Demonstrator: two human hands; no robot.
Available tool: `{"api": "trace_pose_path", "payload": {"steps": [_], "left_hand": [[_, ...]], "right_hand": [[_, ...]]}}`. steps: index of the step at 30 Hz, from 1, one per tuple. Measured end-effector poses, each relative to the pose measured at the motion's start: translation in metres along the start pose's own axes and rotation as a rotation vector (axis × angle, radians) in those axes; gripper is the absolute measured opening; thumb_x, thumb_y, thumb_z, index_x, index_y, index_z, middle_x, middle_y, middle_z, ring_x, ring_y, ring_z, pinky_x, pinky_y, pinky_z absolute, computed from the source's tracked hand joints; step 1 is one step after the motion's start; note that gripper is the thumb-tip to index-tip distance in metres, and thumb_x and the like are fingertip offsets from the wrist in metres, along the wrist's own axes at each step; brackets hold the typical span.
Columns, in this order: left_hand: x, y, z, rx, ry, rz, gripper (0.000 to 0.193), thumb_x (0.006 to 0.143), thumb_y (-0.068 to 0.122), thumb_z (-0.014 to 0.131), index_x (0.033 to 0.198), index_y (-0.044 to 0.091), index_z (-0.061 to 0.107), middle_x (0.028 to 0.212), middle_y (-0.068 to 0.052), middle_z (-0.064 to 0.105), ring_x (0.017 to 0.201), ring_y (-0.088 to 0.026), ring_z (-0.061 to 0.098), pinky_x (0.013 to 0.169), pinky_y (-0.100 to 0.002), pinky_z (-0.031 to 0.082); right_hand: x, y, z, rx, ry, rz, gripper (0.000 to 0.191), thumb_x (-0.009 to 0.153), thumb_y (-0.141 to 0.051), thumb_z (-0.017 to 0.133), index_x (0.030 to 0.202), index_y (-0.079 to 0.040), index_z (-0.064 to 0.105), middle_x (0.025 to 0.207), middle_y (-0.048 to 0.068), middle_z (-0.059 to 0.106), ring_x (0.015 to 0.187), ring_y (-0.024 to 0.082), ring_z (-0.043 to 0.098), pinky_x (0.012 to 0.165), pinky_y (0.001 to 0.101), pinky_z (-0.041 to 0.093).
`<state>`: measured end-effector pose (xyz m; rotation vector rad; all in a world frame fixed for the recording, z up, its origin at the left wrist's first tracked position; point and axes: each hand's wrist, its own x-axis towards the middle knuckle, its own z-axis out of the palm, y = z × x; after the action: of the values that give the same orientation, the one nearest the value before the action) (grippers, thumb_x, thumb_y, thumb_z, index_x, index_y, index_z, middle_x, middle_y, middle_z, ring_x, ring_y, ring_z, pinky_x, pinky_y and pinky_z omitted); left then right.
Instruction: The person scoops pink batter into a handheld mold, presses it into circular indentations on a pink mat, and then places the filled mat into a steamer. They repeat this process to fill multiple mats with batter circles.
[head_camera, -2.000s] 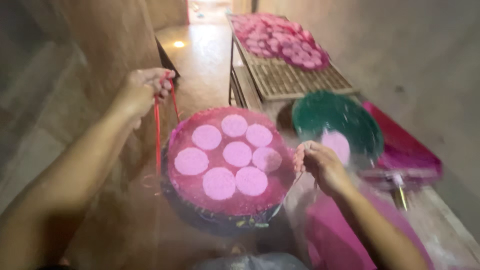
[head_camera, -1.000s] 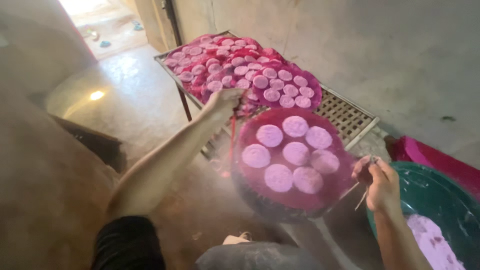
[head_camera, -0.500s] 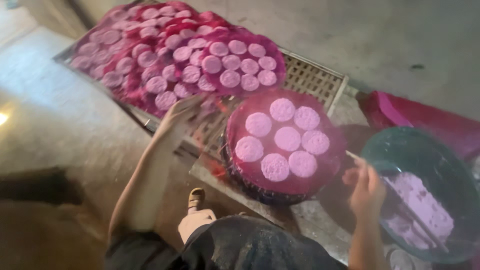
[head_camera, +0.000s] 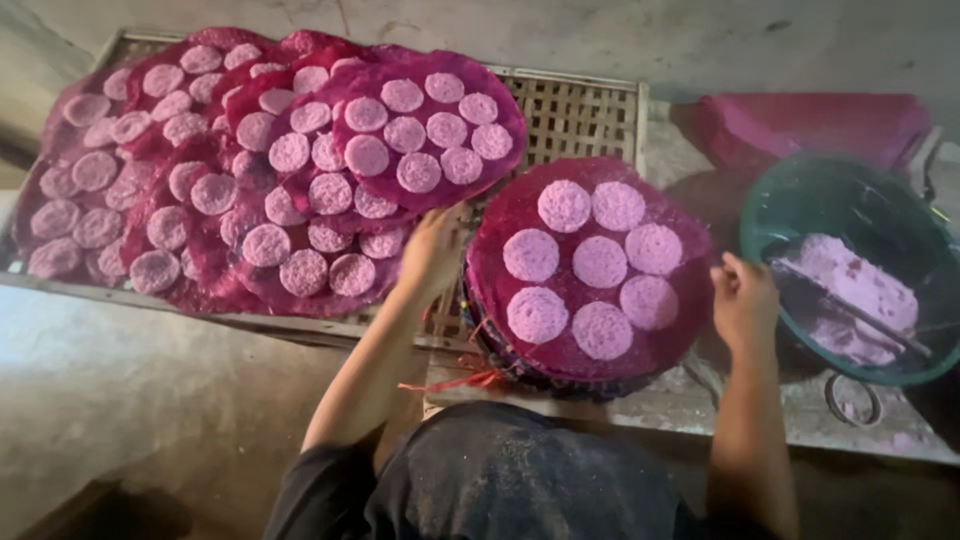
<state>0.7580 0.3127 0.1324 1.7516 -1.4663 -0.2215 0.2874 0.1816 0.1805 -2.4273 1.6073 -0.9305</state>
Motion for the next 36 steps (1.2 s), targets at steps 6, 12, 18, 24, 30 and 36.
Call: {"api": "trace_pose_path", "payload": {"steps": [6, 12, 18, 24, 30, 36], "left_hand": [[0.054, 0.028, 0.021, -0.083, -0.11, -0.076, 0.038, 0.092, 0.024, 0.065, 0.125, 0.007, 0.064, 0.12, -0.018, 0.068, 0.104, -0.038, 0.067, 0.087, -0.047, 0.054], [0.061, 0.035, 0.019, -0.096, -0.074, -0.067, 0.023, 0.09, 0.029, 0.068, 0.105, 0.011, 0.066, 0.097, -0.013, 0.073, 0.087, -0.036, 0.071, 0.073, -0.048, 0.055], [0.065, 0.065, 0.006, -0.112, 0.02, 0.051, 0.019, 0.097, 0.03, 0.067, 0.102, 0.013, 0.064, 0.075, -0.012, 0.072, 0.065, -0.038, 0.068, 0.057, -0.05, 0.051], [0.12, 0.088, -0.039, -0.388, -0.01, 0.003, 0.008, 0.098, 0.015, 0.062, 0.103, 0.01, 0.065, 0.085, -0.009, 0.074, 0.056, -0.021, 0.067, 0.047, -0.038, 0.053], [0.213, 0.038, -0.117, -0.294, 0.192, 0.008, 0.01, 0.098, 0.015, 0.065, 0.105, 0.008, 0.068, 0.089, -0.011, 0.075, 0.066, -0.021, 0.07, 0.055, -0.037, 0.056], [0.275, -0.005, -0.147, -0.139, 0.263, -0.069, 0.016, 0.097, 0.026, 0.068, 0.105, 0.011, 0.071, 0.081, -0.016, 0.073, 0.071, -0.032, 0.071, 0.065, -0.043, 0.054]], "right_hand": [[0.018, -0.027, 0.004, -0.07, -0.123, 0.197, 0.027, 0.096, -0.028, 0.075, 0.109, -0.005, 0.078, 0.099, 0.02, 0.075, 0.093, 0.037, 0.072, 0.084, 0.0456, 0.055], [0.016, -0.028, 0.009, -0.212, -0.117, 0.182, 0.033, 0.09, -0.028, 0.081, 0.109, -0.002, 0.076, 0.096, 0.021, 0.074, 0.09, 0.04, 0.071, 0.08, 0.0469, 0.055], [0.014, -0.077, -0.016, -0.257, 0.074, 0.059, 0.017, 0.096, -0.021, 0.078, 0.101, -0.005, 0.071, 0.089, 0.015, 0.072, 0.082, 0.037, 0.069, 0.072, 0.0469, 0.053], [0.089, -0.158, -0.078, 0.001, 0.078, -0.096, 0.019, 0.101, -0.015, 0.078, 0.093, -0.002, 0.066, 0.077, 0.014, 0.067, 0.067, 0.027, 0.066, 0.064, 0.0376, 0.05], [0.198, -0.206, -0.03, 0.239, 0.15, -0.259, 0.015, 0.102, -0.011, 0.075, 0.102, 0.0, 0.065, 0.09, 0.015, 0.069, 0.078, 0.027, 0.068, 0.071, 0.0375, 0.052], [0.265, -0.246, 0.071, 0.192, 0.182, -0.15, 0.013, 0.102, -0.015, 0.071, 0.104, -0.004, 0.065, 0.096, 0.018, 0.071, 0.091, 0.037, 0.068, 0.081, 0.048, 0.053]]}}
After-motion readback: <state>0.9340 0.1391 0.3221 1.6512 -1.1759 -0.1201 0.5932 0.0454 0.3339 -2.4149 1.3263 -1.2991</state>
